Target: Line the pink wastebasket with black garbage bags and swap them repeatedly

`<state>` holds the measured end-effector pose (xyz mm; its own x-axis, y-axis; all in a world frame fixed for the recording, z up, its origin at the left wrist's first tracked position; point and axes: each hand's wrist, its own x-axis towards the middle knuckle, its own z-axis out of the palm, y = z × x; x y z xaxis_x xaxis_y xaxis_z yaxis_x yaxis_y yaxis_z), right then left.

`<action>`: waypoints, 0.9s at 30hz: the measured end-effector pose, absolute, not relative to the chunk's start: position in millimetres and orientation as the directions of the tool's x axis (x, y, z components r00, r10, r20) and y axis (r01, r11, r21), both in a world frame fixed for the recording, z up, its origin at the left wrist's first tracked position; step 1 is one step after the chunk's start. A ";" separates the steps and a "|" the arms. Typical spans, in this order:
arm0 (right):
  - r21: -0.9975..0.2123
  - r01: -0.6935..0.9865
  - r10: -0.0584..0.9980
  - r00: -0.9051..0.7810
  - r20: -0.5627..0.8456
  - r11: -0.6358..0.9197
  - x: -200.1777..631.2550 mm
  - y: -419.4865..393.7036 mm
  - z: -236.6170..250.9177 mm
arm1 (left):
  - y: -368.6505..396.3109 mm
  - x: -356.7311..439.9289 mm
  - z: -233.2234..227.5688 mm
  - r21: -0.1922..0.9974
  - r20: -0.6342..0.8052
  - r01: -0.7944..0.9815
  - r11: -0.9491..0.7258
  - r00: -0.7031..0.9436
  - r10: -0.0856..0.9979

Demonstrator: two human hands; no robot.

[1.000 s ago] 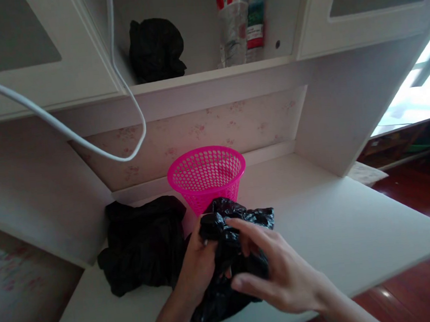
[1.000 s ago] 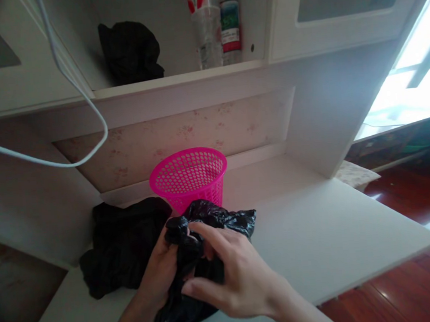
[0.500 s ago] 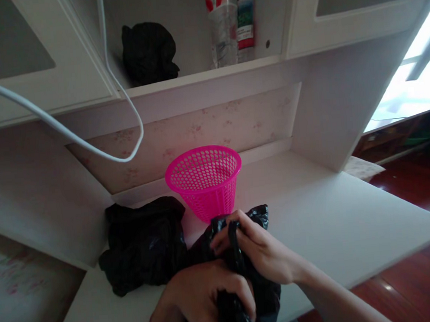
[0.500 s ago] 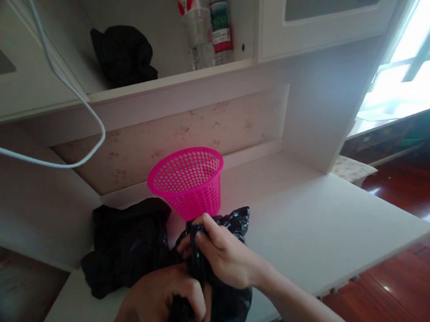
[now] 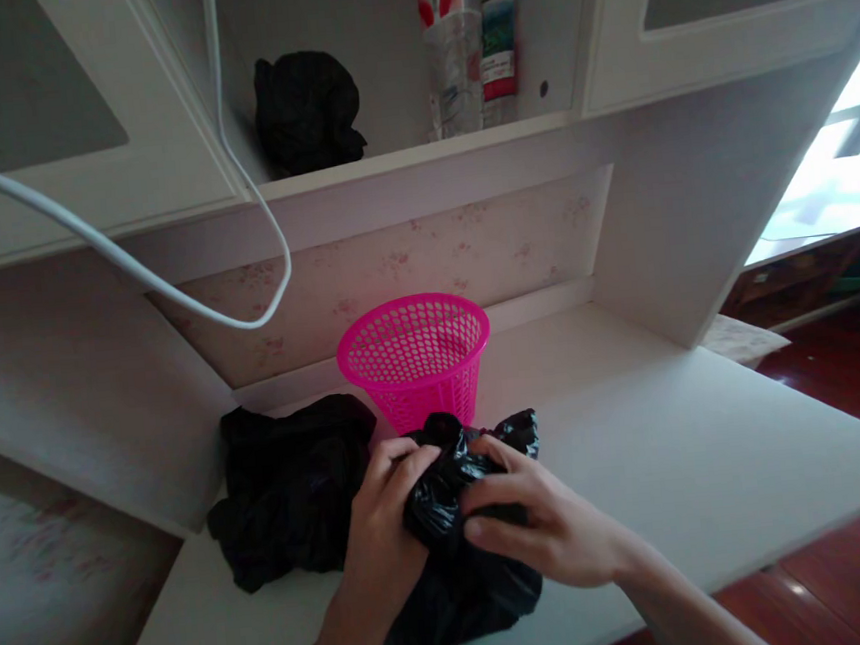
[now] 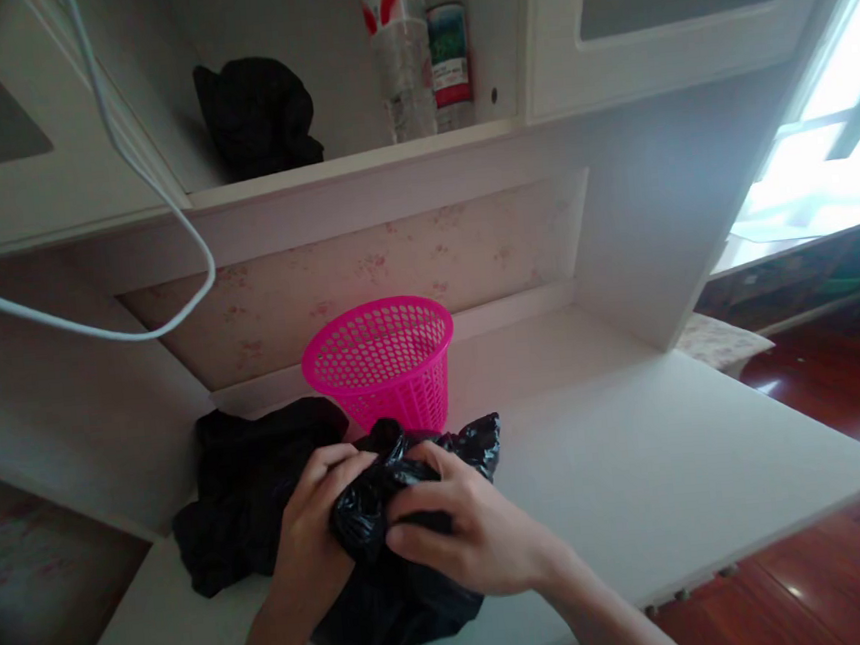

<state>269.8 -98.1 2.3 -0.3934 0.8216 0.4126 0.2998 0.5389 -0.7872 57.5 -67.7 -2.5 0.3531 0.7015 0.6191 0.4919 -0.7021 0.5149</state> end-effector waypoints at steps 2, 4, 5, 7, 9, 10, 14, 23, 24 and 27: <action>-0.662 0.511 0.833 -0.400 0.382 0.548 263.2 -103.7 -4.5 | -66.4 59.1 -2.2 0.500 0.636 0.504 -0.704 0.339 0.694; -0.593 0.647 0.873 -0.285 0.395 0.479 254.8 -105.2 -13.7 | -66.6 62.6 -3.5 0.509 0.624 0.489 -0.708 0.357 0.695; -0.587 0.679 0.886 -0.224 0.407 0.441 250.9 -104.6 -18.0 | -67.0 64.5 -5.1 0.517 0.619 0.489 -0.703 0.355 0.701; -0.599 0.705 0.898 -0.121 0.424 0.378 245.1 -102.1 -23.5 | -68.4 67.0 -9.1 0.541 0.611 0.507 -0.671 0.310 0.728; -0.619 0.712 0.905 -0.056 0.421 0.332 242.2 -99.8 -24.5 | -70.4 67.3 -11.8 0.614 0.559 0.511 -0.602 0.257 0.788; -0.638 0.702 0.912 -0.040 0.409 0.316 241.8 -99.1 -23.4 | -71.4 66.7 -12.0 0.674 0.499 0.496 -0.547 0.240 0.833; -0.775 0.526 0.935 -0.147 0.324 0.351 245.0 -99.1 -16.6 | -75.0 63.2 -6.1 0.933 0.089 0.309 -0.182 0.293 0.952; -0.937 0.193 0.956 -0.073 0.283 0.292 253.5 -95.5 -22.2 | -69.8 59.3 -15.5 0.995 -0.090 -0.004 0.096 0.324 0.942; -0.932 0.202 0.954 -0.059 0.294 0.300 254.1 -95.3 -23.3 | -68.4 59.0 -14.7 0.998 -0.056 0.057 0.040 0.301 0.952; -0.921 0.219 0.945 -0.015 0.327 0.322 258.5 -96.0 -24.8 | -64.4 57.7 -8.4 0.965 0.079 0.223 -0.136 0.247 0.966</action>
